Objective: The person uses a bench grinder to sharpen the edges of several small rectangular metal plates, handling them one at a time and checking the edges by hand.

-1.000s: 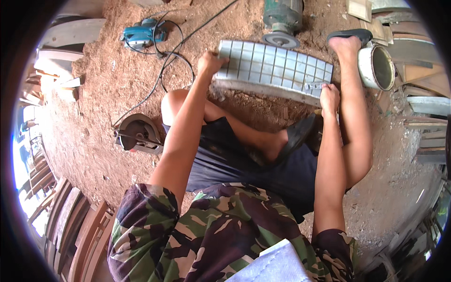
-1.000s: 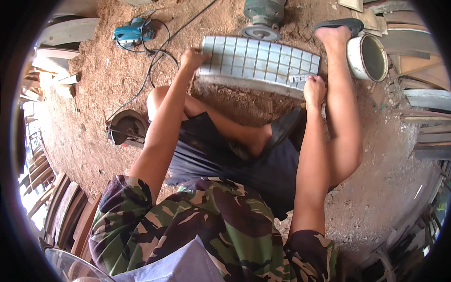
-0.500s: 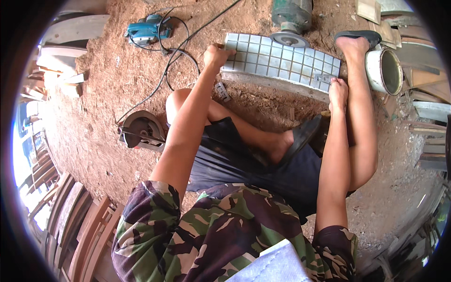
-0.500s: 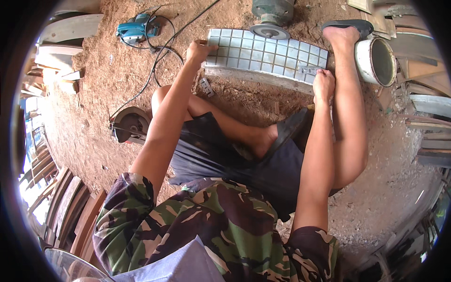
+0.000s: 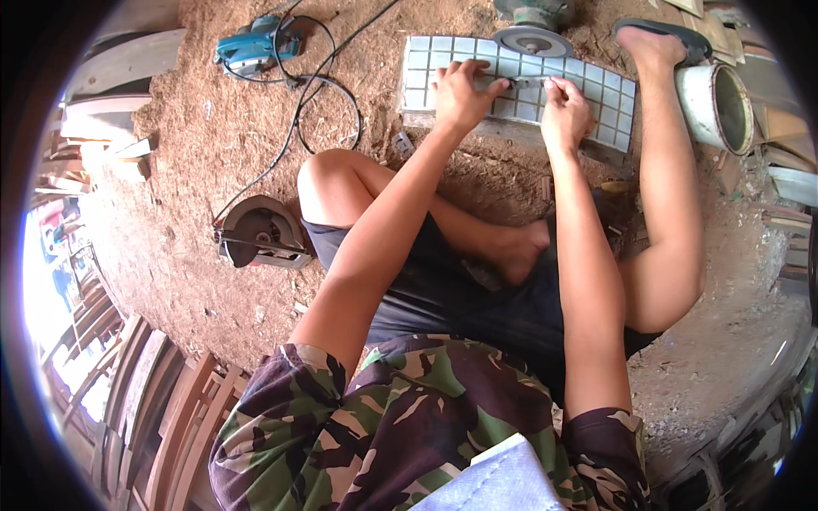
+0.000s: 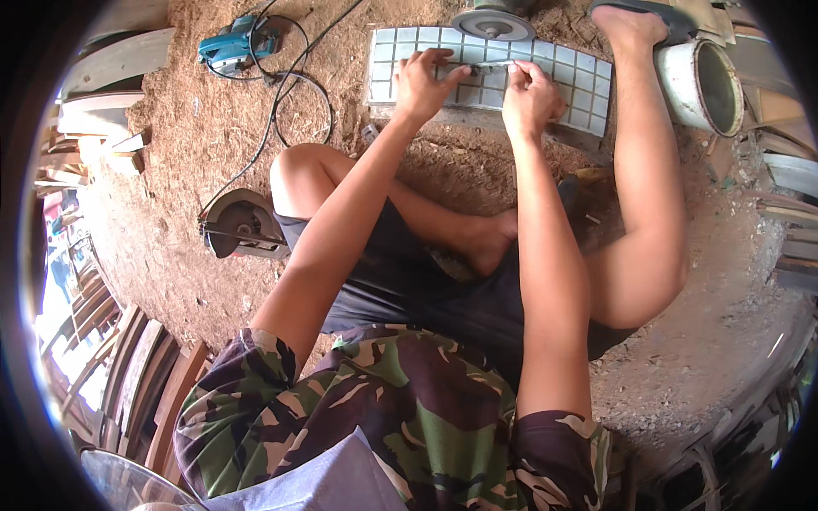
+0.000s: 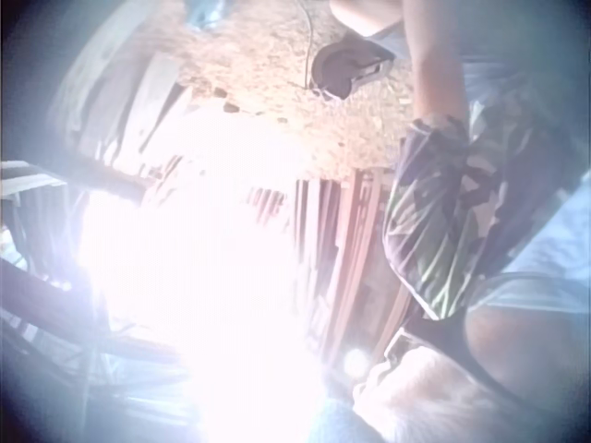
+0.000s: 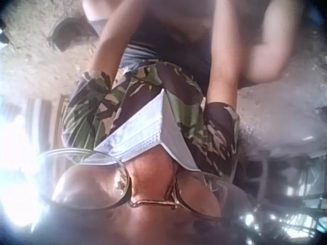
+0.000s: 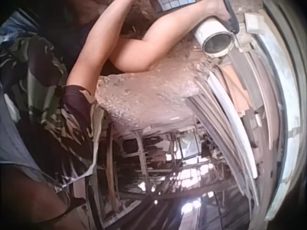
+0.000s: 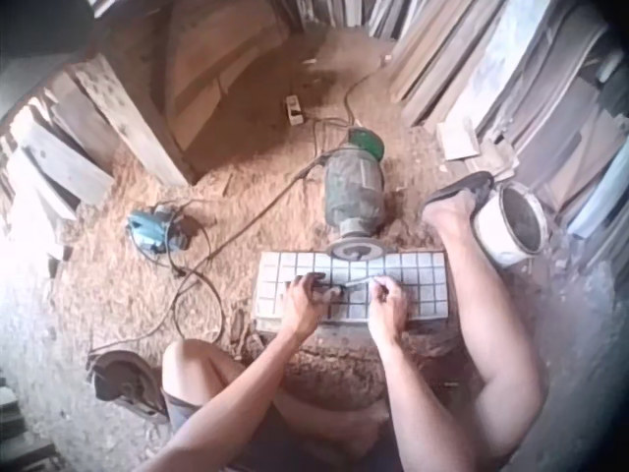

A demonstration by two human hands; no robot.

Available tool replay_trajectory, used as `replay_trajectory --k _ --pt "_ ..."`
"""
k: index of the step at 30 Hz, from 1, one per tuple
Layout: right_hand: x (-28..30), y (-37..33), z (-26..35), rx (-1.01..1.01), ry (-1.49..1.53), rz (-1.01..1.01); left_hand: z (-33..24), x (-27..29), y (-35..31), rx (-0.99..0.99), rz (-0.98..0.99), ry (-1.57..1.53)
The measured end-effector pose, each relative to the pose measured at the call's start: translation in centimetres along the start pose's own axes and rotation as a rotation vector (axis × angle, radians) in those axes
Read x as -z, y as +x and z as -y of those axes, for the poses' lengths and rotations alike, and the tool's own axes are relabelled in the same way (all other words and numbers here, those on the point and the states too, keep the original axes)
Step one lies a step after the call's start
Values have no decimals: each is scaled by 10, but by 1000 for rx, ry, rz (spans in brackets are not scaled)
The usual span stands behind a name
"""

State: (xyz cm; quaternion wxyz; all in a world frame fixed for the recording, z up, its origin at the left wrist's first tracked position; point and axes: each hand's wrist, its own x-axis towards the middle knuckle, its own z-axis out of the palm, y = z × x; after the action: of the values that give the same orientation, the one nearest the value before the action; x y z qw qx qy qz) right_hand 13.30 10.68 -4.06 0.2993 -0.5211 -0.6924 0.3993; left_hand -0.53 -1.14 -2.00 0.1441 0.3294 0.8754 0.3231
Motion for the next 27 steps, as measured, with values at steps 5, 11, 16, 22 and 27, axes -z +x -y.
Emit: replay_trajectory --k 5,11,16,22,27 --pt "-22 -8 -4 176 -363 -231 0 -16 11 41 9 115" --pt "-26 -3 3 144 -375 -184 16 -8 37 -107 -65 97" --pt "-39 5 3 83 -357 -223 12 -14 38 -55 -74 122" --pt "-49 7 8 86 -340 -256 10 -21 40 67 -149 94" --pt "-49 8 7 100 -324 -263 6 -22 40 111 -177 100"
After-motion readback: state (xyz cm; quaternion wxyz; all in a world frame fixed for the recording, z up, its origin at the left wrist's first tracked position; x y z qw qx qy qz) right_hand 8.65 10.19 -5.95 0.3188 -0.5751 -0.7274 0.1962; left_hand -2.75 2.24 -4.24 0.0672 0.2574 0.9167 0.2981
